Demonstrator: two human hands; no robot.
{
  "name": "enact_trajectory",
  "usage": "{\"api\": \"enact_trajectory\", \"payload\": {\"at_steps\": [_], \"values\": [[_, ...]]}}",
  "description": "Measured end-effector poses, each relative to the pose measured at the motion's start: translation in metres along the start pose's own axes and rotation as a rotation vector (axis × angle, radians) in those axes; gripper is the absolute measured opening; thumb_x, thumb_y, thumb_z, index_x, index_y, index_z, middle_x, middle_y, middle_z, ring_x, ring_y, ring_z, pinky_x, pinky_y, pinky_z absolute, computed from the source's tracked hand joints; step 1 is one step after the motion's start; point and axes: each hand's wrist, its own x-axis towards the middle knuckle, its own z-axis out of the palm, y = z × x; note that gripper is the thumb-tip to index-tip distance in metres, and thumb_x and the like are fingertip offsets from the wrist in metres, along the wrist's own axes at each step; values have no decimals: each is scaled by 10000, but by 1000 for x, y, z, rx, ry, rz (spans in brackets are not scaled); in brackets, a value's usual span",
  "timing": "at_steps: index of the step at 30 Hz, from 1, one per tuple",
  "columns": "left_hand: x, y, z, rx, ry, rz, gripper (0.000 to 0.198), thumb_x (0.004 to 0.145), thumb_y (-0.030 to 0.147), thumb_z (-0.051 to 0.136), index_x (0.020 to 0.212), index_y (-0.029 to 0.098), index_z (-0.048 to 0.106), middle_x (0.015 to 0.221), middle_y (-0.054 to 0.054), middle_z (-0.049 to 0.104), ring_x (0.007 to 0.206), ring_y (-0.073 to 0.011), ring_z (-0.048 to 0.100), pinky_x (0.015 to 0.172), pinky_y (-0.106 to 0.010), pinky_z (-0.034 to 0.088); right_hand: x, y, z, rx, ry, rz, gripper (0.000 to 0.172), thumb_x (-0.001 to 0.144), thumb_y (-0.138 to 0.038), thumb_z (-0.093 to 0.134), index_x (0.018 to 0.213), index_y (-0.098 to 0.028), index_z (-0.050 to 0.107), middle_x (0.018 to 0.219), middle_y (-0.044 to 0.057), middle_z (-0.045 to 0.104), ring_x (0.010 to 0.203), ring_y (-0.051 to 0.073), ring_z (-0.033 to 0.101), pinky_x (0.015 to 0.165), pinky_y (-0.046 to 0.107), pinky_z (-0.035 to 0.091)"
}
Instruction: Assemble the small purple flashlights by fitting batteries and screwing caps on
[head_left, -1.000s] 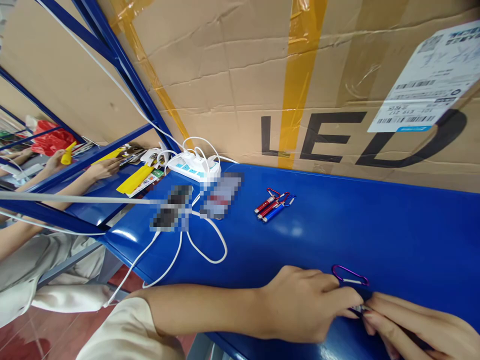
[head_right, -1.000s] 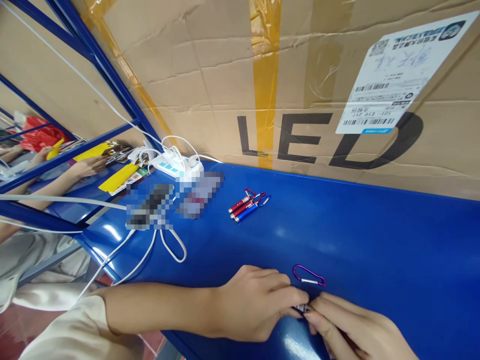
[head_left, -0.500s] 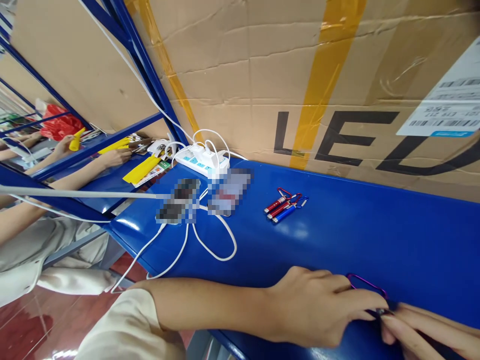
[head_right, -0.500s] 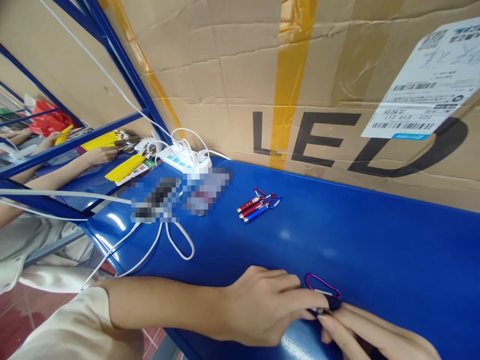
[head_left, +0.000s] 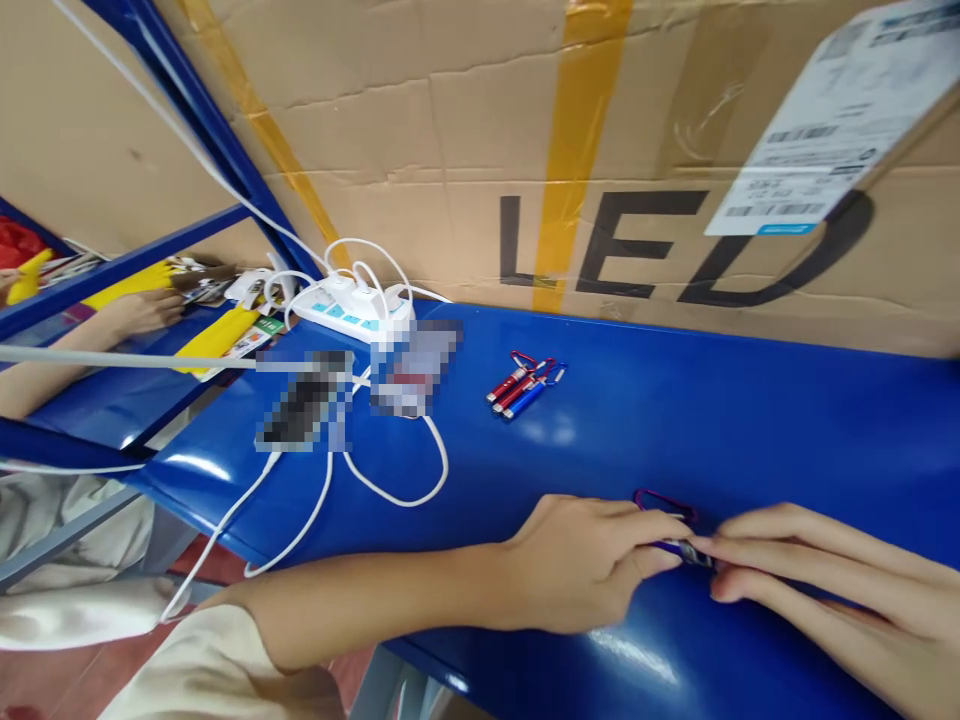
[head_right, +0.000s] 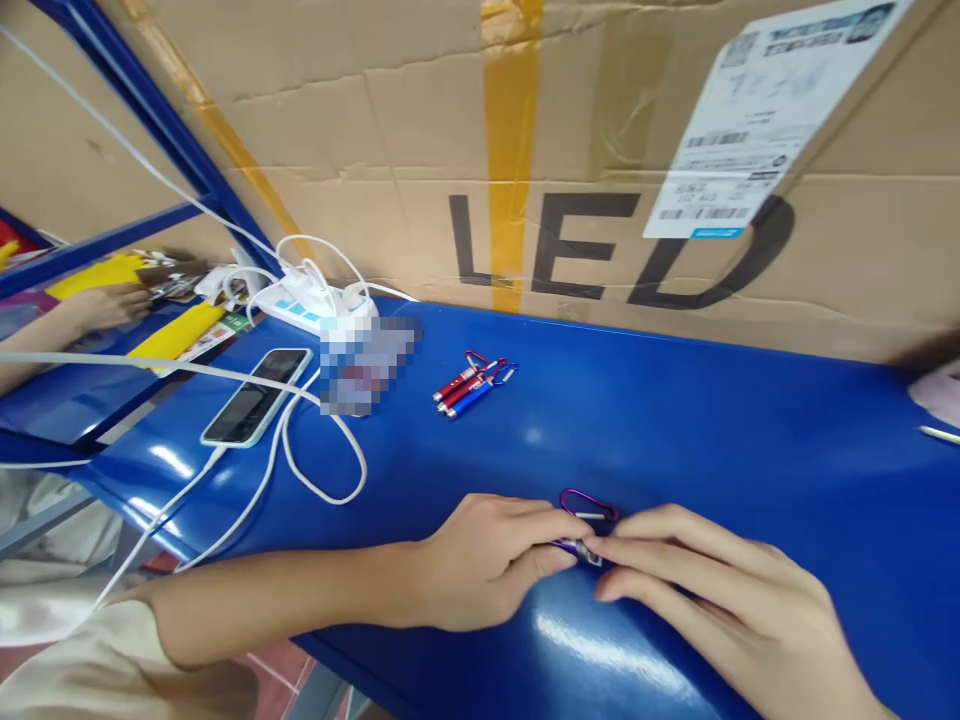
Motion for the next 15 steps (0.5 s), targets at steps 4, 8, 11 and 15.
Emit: {"api": "enact_trajectory", "payload": {"at_steps": [4, 8, 11, 15], "values": [[1, 0, 2, -36, 1, 1, 239, 943, 191, 353, 1086, 191, 545, 1011, -15, 655, 914, -135, 606, 816, -249, 470, 10, -4, -8, 63, -28, -121, 110, 837, -242, 592, 856, -268, 697, 789, 0, 671, 598, 104, 654, 490, 156, 514], [3, 0, 2, -72, -4, 34, 217, 933, 184, 362, 1017, 188, 562, 925, -14, 652, 840, -142, 593, 775, -257, 461, 12, -4, -9, 176, -75, -142, 146, 877, -192, 541, 920, -205, 680, 790, 21, 650, 632, 88, 643, 548, 162, 513], [4, 2, 1, -84, -55, 35, 189, 925, 183, 370, 988, 175, 548, 897, -23, 633, 824, -152, 573, 759, -270, 447, 8, -2, -8, 245, -76, -121, 157, 884, -173, 529, 940, -189, 674, 802, 28, 649, 691, 96, 642, 592, 178, 516], [3, 4, -1, -123, -120, -48, 205, 943, 204, 310, 967, 167, 511, 814, -17, 599, 723, -139, 556, 677, -259, 436, 4, 0, -4, 356, -27, -78, 137, 865, -164, 557, 919, -186, 680, 799, 20, 653, 694, 86, 638, 609, 168, 519]]}}
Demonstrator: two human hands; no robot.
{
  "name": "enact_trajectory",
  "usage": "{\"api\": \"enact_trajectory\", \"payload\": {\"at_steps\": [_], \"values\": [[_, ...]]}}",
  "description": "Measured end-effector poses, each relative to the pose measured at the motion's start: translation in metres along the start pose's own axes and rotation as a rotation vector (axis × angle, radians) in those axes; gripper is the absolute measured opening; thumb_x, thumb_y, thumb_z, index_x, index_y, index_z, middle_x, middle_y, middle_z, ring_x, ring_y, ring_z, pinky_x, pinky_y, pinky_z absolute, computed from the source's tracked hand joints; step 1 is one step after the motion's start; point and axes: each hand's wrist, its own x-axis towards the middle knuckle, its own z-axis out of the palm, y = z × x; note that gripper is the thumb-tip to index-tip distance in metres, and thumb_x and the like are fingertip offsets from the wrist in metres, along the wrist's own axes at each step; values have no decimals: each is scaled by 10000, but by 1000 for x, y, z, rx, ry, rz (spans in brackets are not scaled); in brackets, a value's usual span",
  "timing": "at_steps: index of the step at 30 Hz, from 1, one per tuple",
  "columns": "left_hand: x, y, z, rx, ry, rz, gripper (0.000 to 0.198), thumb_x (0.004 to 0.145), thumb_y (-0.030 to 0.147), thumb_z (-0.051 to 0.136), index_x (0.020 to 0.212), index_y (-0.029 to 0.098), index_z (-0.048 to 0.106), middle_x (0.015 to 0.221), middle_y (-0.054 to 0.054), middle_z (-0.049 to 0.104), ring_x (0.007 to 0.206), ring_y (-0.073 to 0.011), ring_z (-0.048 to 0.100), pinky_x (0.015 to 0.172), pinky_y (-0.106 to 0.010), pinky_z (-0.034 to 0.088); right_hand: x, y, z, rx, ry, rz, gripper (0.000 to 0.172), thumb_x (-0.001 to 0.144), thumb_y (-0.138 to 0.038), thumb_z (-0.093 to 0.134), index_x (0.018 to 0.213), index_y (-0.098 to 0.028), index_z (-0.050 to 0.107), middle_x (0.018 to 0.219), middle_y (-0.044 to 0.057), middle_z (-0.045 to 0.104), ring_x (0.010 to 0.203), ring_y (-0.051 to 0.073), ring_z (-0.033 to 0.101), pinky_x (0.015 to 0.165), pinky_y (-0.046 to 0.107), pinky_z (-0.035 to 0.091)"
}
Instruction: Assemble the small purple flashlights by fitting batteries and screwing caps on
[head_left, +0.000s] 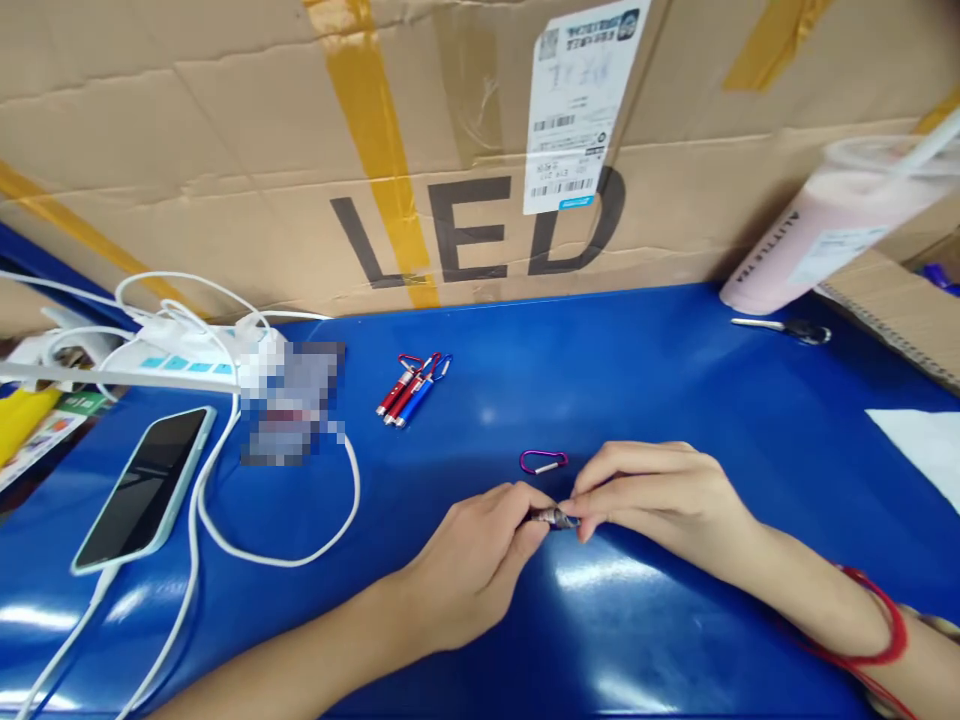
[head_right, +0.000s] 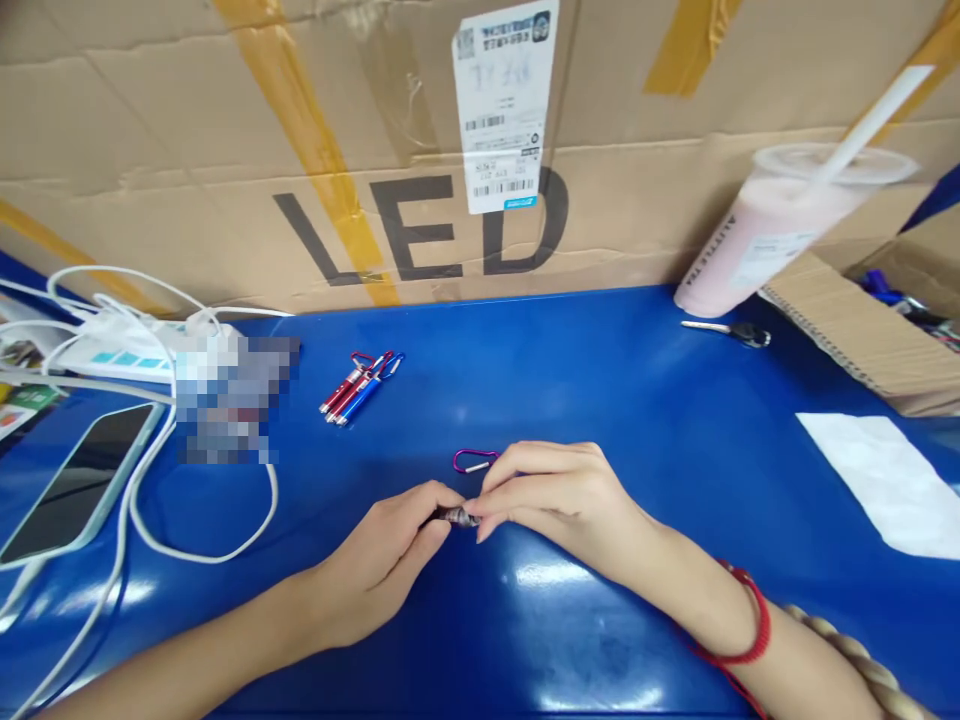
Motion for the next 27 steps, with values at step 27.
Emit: {"api": "enact_trajectory", "payload": {"at_steps": [27], "values": [[1, -11, 11, 6, 181, 276, 158, 888, 53, 381, 807, 185, 410, 641, 37, 385, 548, -88, 353, 510, -192, 300, 2, -12, 5, -189, -195, 118, 333, 949, -195, 369, 777, -199, 654, 688, 18, 564, 703, 124, 526, 563, 205, 408]]}}
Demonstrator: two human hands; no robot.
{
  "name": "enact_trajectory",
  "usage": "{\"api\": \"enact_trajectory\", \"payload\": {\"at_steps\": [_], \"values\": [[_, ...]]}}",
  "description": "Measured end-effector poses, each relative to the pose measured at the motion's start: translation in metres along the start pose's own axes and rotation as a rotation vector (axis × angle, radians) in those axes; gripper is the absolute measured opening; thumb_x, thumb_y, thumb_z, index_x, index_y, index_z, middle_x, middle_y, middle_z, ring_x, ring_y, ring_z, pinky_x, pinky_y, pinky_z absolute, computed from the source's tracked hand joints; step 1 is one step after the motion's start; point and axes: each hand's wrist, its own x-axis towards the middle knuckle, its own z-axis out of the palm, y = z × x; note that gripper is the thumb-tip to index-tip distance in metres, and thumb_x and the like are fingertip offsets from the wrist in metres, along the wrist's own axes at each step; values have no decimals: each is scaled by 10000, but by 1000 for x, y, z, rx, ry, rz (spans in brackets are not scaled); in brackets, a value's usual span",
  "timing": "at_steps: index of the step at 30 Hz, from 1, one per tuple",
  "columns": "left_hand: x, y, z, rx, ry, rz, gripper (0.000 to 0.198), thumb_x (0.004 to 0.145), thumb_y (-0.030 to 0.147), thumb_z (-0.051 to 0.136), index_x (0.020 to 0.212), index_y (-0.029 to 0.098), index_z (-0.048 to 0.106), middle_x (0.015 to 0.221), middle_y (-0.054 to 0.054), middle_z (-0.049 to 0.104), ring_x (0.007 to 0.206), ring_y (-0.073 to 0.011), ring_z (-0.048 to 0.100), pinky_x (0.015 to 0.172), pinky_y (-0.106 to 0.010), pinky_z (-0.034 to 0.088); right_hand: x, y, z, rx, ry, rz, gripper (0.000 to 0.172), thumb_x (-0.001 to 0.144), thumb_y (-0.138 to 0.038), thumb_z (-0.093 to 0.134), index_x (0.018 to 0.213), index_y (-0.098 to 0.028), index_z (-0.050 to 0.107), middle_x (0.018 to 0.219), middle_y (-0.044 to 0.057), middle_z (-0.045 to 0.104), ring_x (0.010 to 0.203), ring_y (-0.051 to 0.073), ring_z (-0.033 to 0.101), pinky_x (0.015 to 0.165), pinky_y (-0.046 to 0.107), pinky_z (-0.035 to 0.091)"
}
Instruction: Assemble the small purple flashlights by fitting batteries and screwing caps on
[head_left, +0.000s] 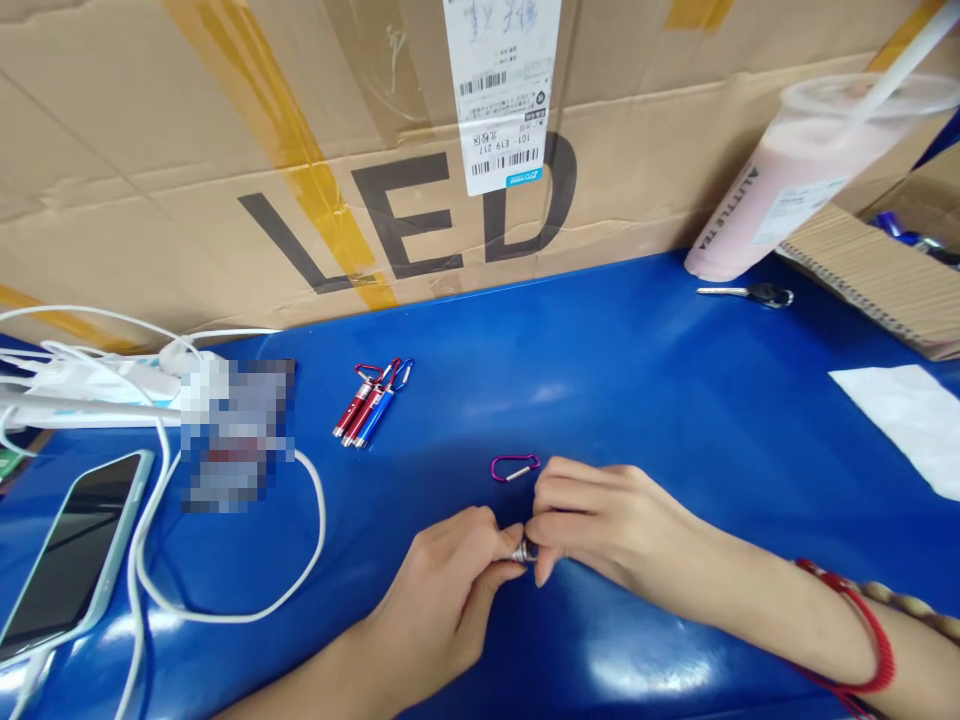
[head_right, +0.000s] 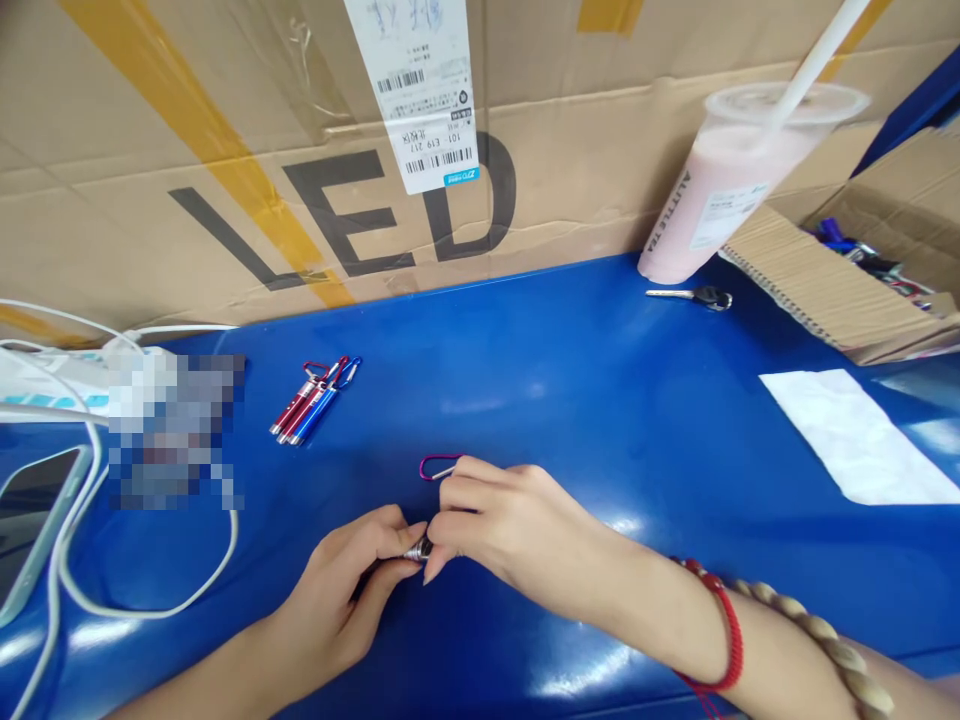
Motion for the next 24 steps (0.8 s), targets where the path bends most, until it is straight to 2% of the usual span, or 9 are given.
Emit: {"api": "enact_trajectory", "payload": {"at_steps": [4, 10, 17, 24], "values": [[1, 2, -1, 131, 90, 107, 143, 879, 31, 411, 884, 155, 481, 624, 28, 410, 537, -96, 331, 484, -204, 296, 3, -3, 1, 103, 51, 64, 277, 923, -180, 440, 753, -197, 658, 669, 0, 580, 663, 108, 539, 665, 227, 438], [-1, 2, -4, 182, 147, 182, 239, 874, 30, 438, 1088, 121, 494, 701, -35, 568, 581, -117, 463, 518, -223, 383, 5, -6, 4, 242, 127, 75, 210, 897, -185, 511, 741, -193, 652, 675, -19, 629, 645, 91, 558, 706, 239, 439], [5, 4, -7, 179, 116, 75, 180, 920, 125, 424, 1079, 139, 507, 735, -27, 619, 601, -112, 515, 572, -216, 433, 6, -4, 3, 239, 148, 113, 206, 885, -220, 538, 729, -197, 670, 625, -21, 589, 589, 85, 510, 583, 212, 406], [4, 7, -6, 67, 112, -62, 195, 908, 146, 465, 1084, 151, 548, 767, -15, 621, 643, -100, 543, 615, -187, 448, 8, 0, 4, 213, 146, 169, 245, 881, -299, 543, 707, -194, 681, 597, -12, 568, 587, 96, 482, 551, 213, 378]]}}
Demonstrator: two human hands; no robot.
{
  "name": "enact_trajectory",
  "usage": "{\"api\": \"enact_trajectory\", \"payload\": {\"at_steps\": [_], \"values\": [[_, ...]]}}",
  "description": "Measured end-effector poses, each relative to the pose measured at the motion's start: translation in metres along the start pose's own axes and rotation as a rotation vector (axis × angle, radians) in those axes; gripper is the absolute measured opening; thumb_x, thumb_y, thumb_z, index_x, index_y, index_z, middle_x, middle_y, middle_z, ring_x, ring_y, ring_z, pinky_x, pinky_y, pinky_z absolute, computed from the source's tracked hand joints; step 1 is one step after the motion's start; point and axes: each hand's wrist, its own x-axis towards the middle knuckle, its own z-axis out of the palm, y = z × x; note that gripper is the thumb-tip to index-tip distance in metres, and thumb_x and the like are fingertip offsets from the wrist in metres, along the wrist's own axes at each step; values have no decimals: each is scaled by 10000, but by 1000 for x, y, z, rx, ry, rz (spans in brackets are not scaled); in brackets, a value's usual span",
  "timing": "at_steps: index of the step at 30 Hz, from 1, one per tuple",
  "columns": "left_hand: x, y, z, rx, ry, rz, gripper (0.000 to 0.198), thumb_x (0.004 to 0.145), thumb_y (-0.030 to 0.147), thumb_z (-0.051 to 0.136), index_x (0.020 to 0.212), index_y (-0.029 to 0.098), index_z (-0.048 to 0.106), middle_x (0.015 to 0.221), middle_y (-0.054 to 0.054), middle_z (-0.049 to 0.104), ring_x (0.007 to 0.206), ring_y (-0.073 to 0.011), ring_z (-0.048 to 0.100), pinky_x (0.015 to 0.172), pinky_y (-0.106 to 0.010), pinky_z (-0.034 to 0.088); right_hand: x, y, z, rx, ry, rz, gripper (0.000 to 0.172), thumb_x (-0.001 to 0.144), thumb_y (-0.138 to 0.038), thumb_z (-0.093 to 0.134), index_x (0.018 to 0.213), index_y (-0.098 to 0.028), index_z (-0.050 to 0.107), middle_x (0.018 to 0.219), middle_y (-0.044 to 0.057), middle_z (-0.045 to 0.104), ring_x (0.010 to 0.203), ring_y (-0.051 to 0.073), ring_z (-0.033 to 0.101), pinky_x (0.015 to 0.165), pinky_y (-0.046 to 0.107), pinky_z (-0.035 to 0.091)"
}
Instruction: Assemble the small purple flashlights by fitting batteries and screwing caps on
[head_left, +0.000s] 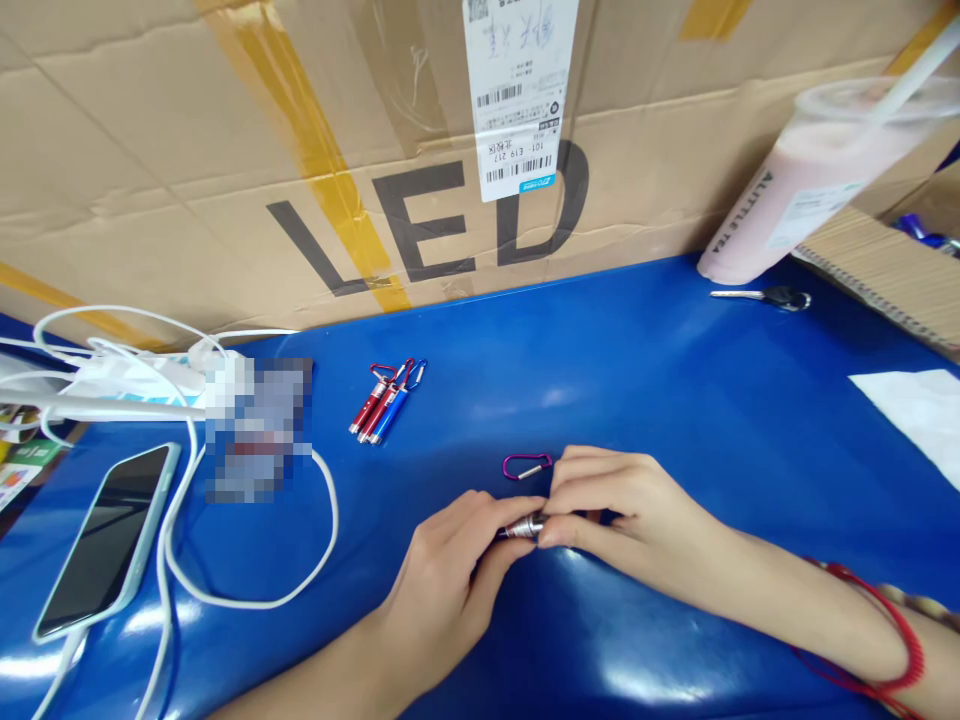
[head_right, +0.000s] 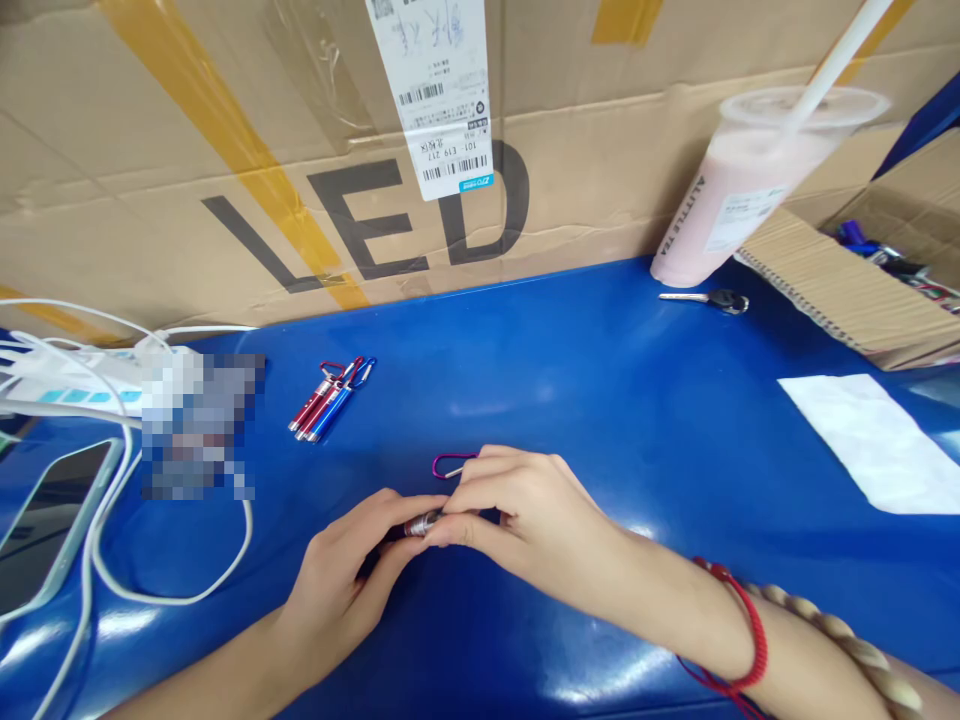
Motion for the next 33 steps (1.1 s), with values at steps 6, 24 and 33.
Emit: {"api": "enact_trajectory", "payload": {"at_steps": [6, 24, 33], "values": [[1, 2, 1, -113, -29, -152, 164, 886, 115, 479, 990, 180, 588, 807, -1, 629, 695, -96, 568, 648, -169, 449, -1, 2, -5, -40, 18, 89, 263, 855, -354, 572, 687, -191, 692, 592, -2, 562, 585, 99, 492, 536, 215, 372], [-6, 4, 7, -246, 1, -262, 87, 884, 127, 459, 927, 185, 506, 736, 12, 635, 652, -92, 609, 605, -171, 483, 1, -1, -8, 282, 48, 59, 64, 758, -222, 687, 730, -175, 720, 692, 21, 688, 656, 119, 605, 580, 226, 508], [-8, 6, 9, -276, -71, -131, 80, 891, 123, 463, 851, 190, 480, 722, 12, 595, 625, -86, 571, 578, -167, 460, 3, -3, -17, 271, -77, 151, 144, 672, -287, 754, 645, -155, 701, 647, 5, 652, 578, 93, 577, 466, 190, 437]]}}
